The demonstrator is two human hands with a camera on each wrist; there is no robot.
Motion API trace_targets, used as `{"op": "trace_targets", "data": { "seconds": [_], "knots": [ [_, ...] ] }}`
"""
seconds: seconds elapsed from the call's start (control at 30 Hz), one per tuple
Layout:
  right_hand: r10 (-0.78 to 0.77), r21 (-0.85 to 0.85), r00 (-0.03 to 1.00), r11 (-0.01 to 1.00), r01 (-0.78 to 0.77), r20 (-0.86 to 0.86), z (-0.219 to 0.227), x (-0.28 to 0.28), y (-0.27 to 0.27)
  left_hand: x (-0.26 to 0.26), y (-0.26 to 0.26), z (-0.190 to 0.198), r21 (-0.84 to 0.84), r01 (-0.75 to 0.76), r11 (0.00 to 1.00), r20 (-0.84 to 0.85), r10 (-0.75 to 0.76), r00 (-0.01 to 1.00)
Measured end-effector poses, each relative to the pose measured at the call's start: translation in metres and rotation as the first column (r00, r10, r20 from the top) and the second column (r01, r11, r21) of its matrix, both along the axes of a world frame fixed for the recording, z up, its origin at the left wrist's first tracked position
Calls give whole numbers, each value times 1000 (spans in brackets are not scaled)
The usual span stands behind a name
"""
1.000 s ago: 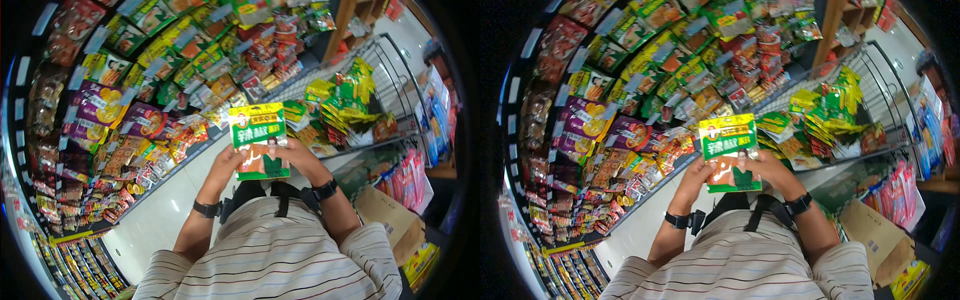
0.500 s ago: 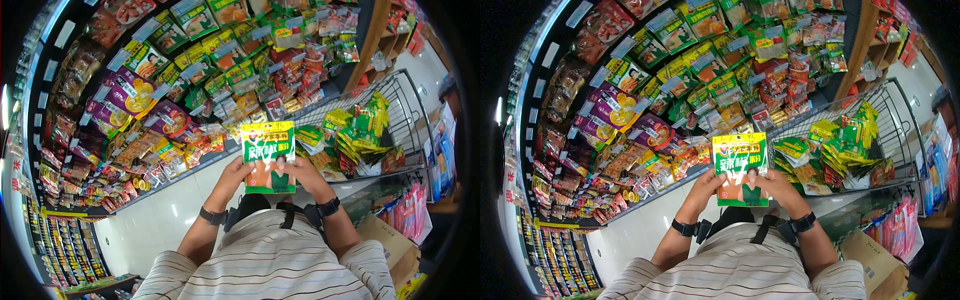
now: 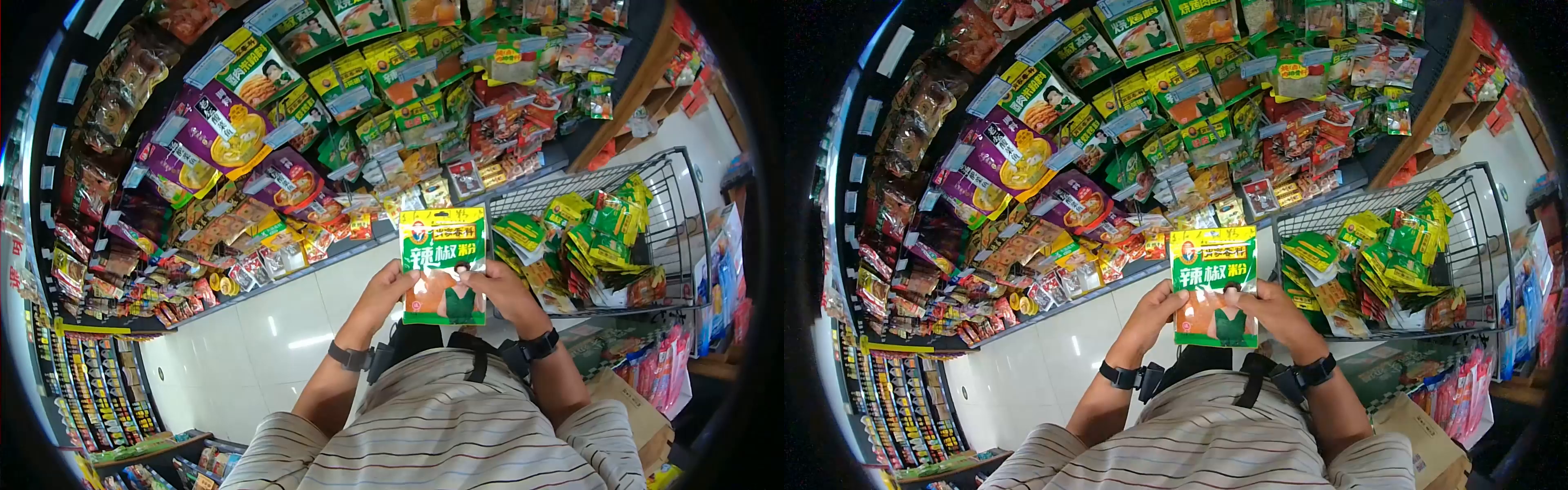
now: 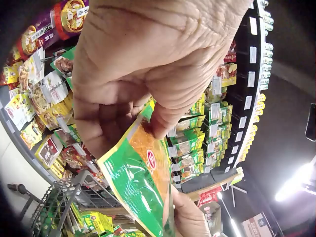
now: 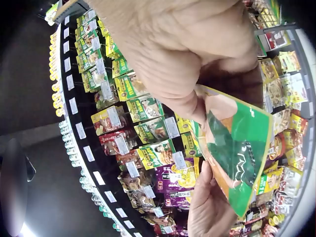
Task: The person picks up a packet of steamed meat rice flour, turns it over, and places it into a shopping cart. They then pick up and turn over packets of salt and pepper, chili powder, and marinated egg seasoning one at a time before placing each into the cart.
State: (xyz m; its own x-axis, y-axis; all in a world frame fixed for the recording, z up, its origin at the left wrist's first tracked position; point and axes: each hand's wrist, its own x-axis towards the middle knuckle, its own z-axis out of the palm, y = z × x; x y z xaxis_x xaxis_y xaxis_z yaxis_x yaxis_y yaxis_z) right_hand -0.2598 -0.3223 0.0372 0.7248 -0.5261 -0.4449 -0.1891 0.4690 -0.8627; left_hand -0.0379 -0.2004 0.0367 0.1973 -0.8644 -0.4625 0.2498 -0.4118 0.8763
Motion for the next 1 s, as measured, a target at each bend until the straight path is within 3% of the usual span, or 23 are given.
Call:
{"op": "trace_targets", "data": {
  "seconds": [0.27, 0.5, 0.63, 0.83, 0.9, 1.0],
  "knots": [
    [-42, 15, 998, 999, 42, 49, 6, 54, -20, 54, -31, -3, -11, 1, 1000, -32, -2, 999],
    [-85, -64, 995, 995, 82, -53, 23, 98, -50, 99, -70, -12, -49, 52, 997, -44, -55, 998],
    [-134, -30, 985, 991, 132, -110, 7, 114, -70, 118, -94, -15, -40, 68, 997, -49, -70, 996],
    [-275, -12, 961, 962, 274, -26, 8, 141, -99, 137, -132, -5, -83, 70, 994, -47, -74, 996],
    [-347, -48, 937, 937, 346, -33, 11, 148, -104, 138, -144, 11, -84, 102, 991, 30, -100, 995],
    [-389, -62, 921, 920, 387, -11, 22, 149, -109, 144, -155, -1, -142, 150, 978, -62, -160, 985]
  ]
}}
